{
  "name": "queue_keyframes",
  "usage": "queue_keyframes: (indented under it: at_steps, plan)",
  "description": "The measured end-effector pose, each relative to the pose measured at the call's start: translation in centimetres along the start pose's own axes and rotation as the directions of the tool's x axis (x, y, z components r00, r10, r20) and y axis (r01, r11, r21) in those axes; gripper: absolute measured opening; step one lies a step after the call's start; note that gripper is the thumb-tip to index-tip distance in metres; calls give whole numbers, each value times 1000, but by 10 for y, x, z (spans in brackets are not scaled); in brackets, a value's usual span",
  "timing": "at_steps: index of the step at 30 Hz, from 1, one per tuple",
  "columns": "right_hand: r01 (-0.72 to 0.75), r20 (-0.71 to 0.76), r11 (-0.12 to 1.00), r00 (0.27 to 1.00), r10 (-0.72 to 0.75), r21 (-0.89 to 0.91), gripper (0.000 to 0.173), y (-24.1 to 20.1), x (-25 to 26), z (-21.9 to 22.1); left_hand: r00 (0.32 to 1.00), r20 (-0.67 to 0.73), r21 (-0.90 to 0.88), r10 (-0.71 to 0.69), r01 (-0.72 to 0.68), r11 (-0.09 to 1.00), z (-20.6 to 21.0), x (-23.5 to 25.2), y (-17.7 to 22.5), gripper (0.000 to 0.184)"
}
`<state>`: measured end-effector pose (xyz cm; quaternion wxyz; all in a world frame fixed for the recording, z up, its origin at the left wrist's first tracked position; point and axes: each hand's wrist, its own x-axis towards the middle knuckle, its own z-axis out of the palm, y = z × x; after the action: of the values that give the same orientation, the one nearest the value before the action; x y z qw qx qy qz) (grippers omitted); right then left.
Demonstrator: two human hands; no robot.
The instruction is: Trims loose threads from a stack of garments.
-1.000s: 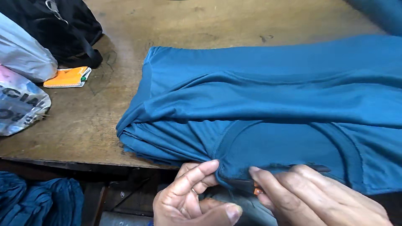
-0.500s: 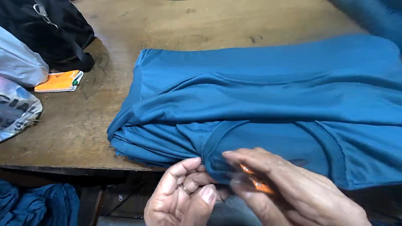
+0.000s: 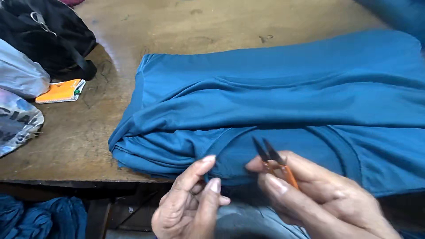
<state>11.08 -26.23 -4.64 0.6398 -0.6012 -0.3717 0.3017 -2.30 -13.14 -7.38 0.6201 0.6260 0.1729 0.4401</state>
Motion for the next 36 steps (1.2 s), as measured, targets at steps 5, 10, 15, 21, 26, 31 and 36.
queue_keyframes:
  at_steps: [5, 10, 15, 21, 26, 31, 36]
  plan:
    - [217, 114, 897, 976, -186, -385, 45, -8, -5, -22, 968, 6, -368, -252, 237, 899, -4, -3, 8, 23]
    - [316, 199, 622, 947, -252, -717, 44, -23, -5, -21, 947, -8, -477, -322, 279, 834, 1, -1, 11, 29]
    - [404, 282, 524, 911, -300, -750, 42, -14, 8, -27, 958, 30, -504, -286, 262, 823, -1, -2, 11, 17]
    - [422, 297, 469, 900, -319, -776, 40, -9, 9, -22, 938, 38, -522, -345, 313, 794, -2, -3, 13, 29]
    - [432, 288, 439, 888, -358, -788, 39, -4, 8, -19, 945, 65, -535, -322, 305, 788, -1, -3, 11, 12]
    - [428, 267, 419, 881, -391, -801, 38, 0, 8, -13, 936, 58, -507, -348, 328, 797, 0, -5, 13, 13]
    - [432, 259, 406, 872, -414, -805, 38, 3, 7, -12, 912, 51, -517, -407, 372, 771, 1, -6, 17, 29]
